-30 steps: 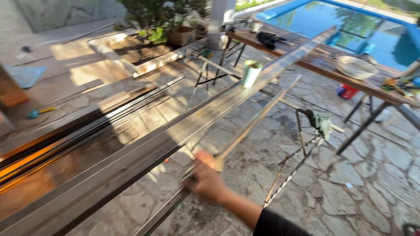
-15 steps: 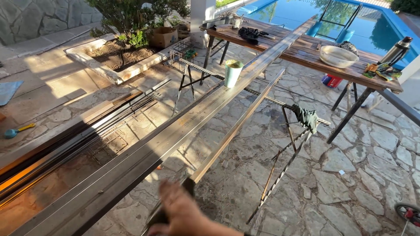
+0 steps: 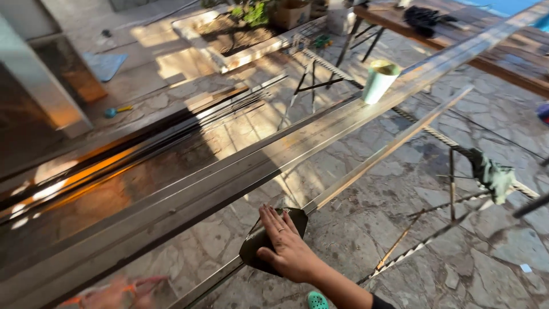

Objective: Sanding and cleaning a long metal beam using a sanding block and a liquid solution.

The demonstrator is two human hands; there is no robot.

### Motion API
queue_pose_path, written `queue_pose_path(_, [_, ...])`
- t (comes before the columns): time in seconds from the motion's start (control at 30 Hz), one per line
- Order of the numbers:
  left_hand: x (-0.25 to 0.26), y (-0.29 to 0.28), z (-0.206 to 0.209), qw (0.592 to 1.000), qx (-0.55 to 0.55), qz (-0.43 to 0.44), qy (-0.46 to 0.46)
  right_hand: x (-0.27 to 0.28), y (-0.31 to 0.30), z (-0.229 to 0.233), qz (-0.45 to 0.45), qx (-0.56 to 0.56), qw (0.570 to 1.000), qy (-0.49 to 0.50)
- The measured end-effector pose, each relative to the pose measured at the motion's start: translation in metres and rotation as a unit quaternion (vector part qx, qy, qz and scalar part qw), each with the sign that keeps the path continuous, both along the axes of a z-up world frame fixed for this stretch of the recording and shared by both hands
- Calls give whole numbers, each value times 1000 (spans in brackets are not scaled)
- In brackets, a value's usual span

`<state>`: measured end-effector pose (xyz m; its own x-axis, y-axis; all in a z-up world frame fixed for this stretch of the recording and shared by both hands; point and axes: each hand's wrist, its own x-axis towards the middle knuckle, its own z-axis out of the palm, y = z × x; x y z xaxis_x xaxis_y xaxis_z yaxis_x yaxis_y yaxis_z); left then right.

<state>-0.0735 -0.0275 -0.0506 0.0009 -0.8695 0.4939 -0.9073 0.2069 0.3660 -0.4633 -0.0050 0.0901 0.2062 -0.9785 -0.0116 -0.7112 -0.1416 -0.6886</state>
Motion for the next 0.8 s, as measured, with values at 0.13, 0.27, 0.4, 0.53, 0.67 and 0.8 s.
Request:
queue_pose_path(0.13, [-233,47,135,984,-120,-135,13,-69,-3,33,-57,-25,992,-110])
queue_pose_path(0.27, [-299,27,92,981,-108,-149,-67,-190,-8,21,-120,-107,981,-106])
queue_pose_path(0.4, [-326,6,58,980,-49,-90,-173,-281,9,5,-236,-97,962,-96])
queue_pose_path(0.53, [-337,8,56,980,-5,-13,-198,-309,10,15,-358,3,926,-116])
queue_pose_path(0.67, [-339,16,63,985,11,100,-143,-290,-41,11,-224,-51,965,-131])
queue_pose_path(0.8, [-250,36,73,980,5,178,-93,-233,-102,-12,-65,-118,991,-4])
